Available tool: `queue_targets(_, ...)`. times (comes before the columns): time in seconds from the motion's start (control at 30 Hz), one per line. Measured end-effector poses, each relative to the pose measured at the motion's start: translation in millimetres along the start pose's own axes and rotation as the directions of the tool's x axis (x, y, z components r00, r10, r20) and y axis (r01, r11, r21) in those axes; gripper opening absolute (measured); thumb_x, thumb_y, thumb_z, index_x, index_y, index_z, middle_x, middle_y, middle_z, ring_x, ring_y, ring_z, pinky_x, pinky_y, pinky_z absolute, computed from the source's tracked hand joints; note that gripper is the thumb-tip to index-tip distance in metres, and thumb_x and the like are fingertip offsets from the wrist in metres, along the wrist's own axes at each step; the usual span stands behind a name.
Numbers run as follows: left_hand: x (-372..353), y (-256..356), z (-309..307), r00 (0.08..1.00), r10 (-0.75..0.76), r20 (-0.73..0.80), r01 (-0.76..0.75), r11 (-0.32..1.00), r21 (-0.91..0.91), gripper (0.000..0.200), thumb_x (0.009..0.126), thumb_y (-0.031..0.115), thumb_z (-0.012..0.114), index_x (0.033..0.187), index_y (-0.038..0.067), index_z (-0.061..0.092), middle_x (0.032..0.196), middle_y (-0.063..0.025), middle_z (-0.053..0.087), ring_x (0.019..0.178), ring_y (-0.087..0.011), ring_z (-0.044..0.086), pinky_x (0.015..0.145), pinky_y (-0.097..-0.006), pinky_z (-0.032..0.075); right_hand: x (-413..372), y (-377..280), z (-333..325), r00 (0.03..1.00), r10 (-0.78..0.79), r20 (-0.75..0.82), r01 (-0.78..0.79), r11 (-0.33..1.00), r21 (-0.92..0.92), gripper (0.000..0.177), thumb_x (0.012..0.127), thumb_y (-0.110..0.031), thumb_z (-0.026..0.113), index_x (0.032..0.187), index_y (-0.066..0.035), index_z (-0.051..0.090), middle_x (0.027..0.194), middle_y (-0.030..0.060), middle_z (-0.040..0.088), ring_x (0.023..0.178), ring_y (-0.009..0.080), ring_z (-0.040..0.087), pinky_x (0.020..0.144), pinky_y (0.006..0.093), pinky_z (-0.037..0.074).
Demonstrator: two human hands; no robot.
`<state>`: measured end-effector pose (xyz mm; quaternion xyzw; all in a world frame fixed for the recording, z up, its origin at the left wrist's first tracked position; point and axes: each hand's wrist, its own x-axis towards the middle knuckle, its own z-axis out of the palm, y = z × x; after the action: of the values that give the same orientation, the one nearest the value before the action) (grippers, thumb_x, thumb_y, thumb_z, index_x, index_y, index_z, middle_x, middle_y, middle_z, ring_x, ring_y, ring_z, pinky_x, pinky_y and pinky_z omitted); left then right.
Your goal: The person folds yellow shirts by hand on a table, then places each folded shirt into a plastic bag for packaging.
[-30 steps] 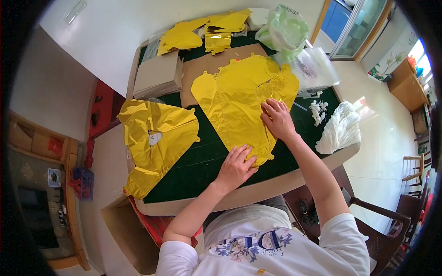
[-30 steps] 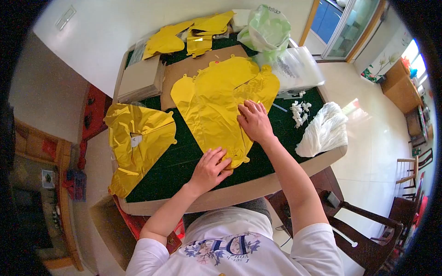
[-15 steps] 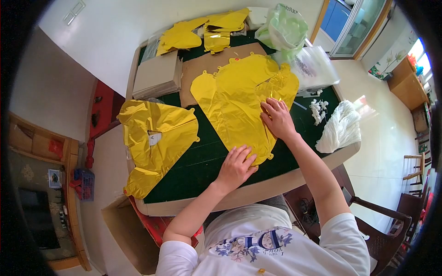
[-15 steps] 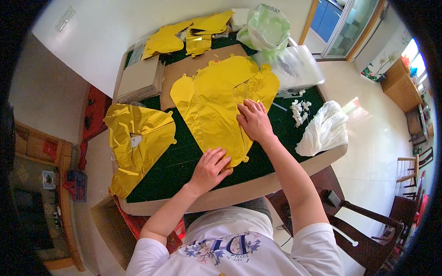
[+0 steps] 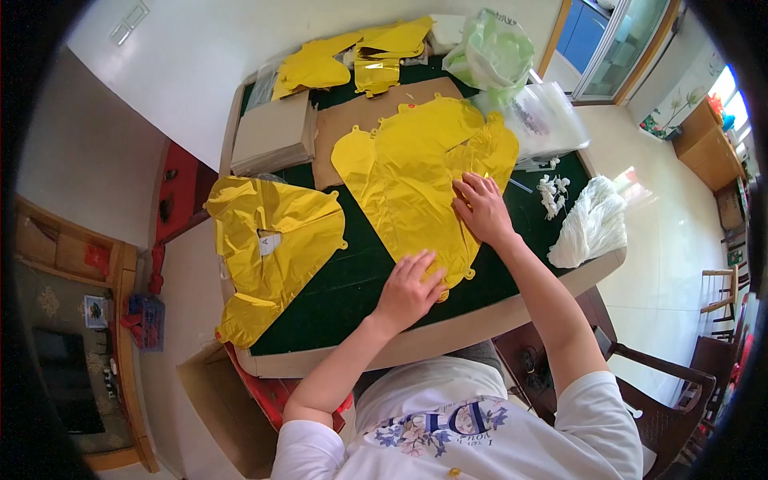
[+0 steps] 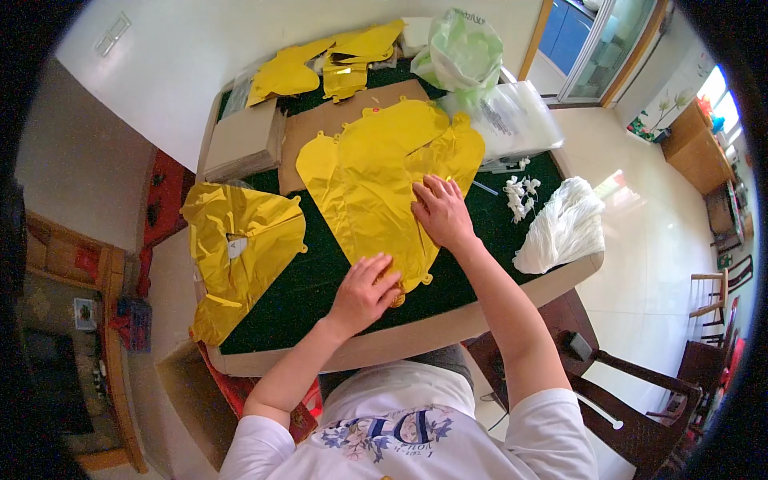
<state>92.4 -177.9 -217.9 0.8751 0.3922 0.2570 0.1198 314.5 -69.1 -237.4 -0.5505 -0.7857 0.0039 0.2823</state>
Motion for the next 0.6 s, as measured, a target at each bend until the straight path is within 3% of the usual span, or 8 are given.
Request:
queue_targets(0.13,28.3,-20.4,-5.3,0.998,-0.018,-0.065,0.024,0.996,0.089,0.032,0.089,0.019,0.061,0.117,0.006,0.060,0.130,-0.0160,0.052,0.125,-0.0310,0.046,0.106,-0.0458,0.035,1.0,0.7,1.6,1.000,0.006,-0.005,-0.006,1.000,0.017,0.031,0.090,-0.024,0.056,0.117,-0.009,0.058,0.123,0.0137,0.055,0.121,0.0307,0.048,0.106,0.0460,0.033)
queue_targets(0.27,53.4,-35.0,6.0,0.999,-0.037,-0.029,0.040,0.991,0.126,0.034,0.093,0.021,0.054,0.124,0.006,0.056,0.135,-0.0168,0.049,0.130,-0.0315,0.042,0.108,-0.0459,0.033,1.4,-1.5,-0.1,1.000,0.008,-0.006,-0.008,1.000,0.007,0.030,0.090,-0.023,0.055,0.117,-0.009,0.058,0.122,0.0134,0.055,0.121,0.0303,0.048,0.107,0.0462,0.033)
queue_targets(0.47,71.1,-55.0,9.3,0.976,-0.211,-0.049,0.216,0.962,0.165,0.040,0.095,0.028,0.052,0.130,0.007,0.051,0.140,-0.0196,0.043,0.135,-0.0335,0.035,0.112,-0.0509,0.025,0.6,-1.4,-0.8,1.000,0.010,-0.001,-0.010,1.000,0.018,0.032,0.089,-0.021,0.057,0.118,-0.008,0.059,0.124,0.0146,0.055,0.120,0.0323,0.048,0.106,0.0459,0.033)
queue_targets(0.6,64.3,-65.3,14.5,0.900,-0.368,-0.234,0.417,0.884,0.213,0.050,0.096,0.029,0.050,0.139,0.007,0.038,0.139,-0.0248,0.041,0.136,-0.0377,0.032,0.113,-0.0529,0.021,1.1,0.4,-0.1,1.000,0.012,0.016,-0.012,1.000,0.011,0.032,0.092,-0.025,0.054,0.120,-0.009,0.056,0.125,0.0140,0.054,0.124,0.0309,0.046,0.107,0.0476,0.031)
